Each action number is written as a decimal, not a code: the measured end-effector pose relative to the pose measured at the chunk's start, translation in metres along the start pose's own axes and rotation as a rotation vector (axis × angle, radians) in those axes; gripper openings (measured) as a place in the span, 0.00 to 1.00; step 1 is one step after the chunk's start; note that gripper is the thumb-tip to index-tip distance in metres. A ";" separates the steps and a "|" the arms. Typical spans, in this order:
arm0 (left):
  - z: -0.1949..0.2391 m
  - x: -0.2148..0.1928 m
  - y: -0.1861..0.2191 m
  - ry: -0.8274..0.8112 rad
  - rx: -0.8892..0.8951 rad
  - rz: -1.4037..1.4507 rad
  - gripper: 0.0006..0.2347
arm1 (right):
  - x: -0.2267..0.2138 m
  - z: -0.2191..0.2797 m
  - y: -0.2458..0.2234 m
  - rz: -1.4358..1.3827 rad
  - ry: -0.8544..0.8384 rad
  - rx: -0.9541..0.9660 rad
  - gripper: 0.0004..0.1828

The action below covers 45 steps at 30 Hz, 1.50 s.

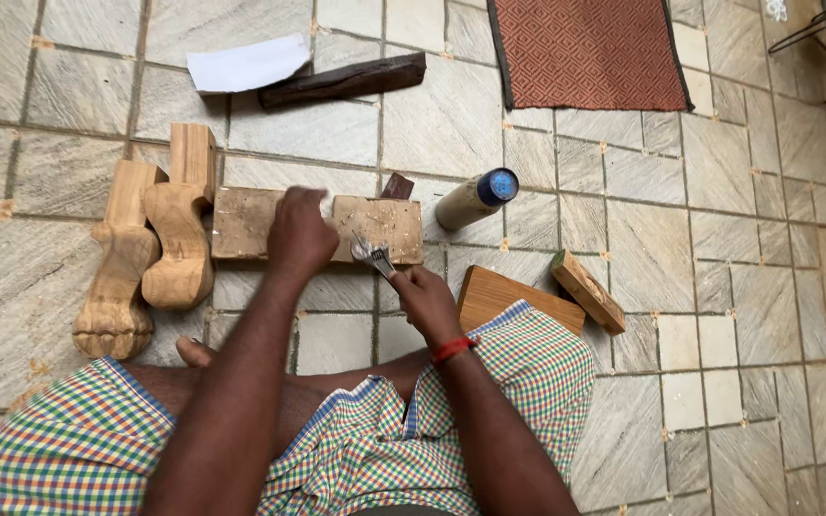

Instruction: The person sits on the floor and uses a wrench to scrape and shape a small rectangular piece of wood. They hold the wood steady with one hand while using the wrench with the other to remove material from the surface.

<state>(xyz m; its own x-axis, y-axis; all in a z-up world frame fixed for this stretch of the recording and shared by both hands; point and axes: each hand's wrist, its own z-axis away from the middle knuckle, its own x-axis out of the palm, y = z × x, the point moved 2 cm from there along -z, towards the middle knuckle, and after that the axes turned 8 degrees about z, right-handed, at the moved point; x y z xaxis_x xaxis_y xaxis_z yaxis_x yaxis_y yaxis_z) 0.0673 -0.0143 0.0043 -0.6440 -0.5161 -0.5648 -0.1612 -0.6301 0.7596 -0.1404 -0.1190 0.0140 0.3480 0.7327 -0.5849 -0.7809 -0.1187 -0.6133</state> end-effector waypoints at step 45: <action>0.021 0.042 -0.021 0.160 -0.111 0.107 0.09 | 0.054 -0.023 -0.029 -0.487 -0.081 0.195 0.24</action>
<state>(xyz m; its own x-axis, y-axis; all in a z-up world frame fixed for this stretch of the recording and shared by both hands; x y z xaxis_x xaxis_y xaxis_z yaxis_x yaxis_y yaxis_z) 0.0278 -0.0104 -0.0292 -0.5244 -0.6637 -0.5334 -0.0093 -0.6220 0.7830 -0.0865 -0.0916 -0.0122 0.6589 0.7225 -0.2094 -0.6236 0.3690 -0.6892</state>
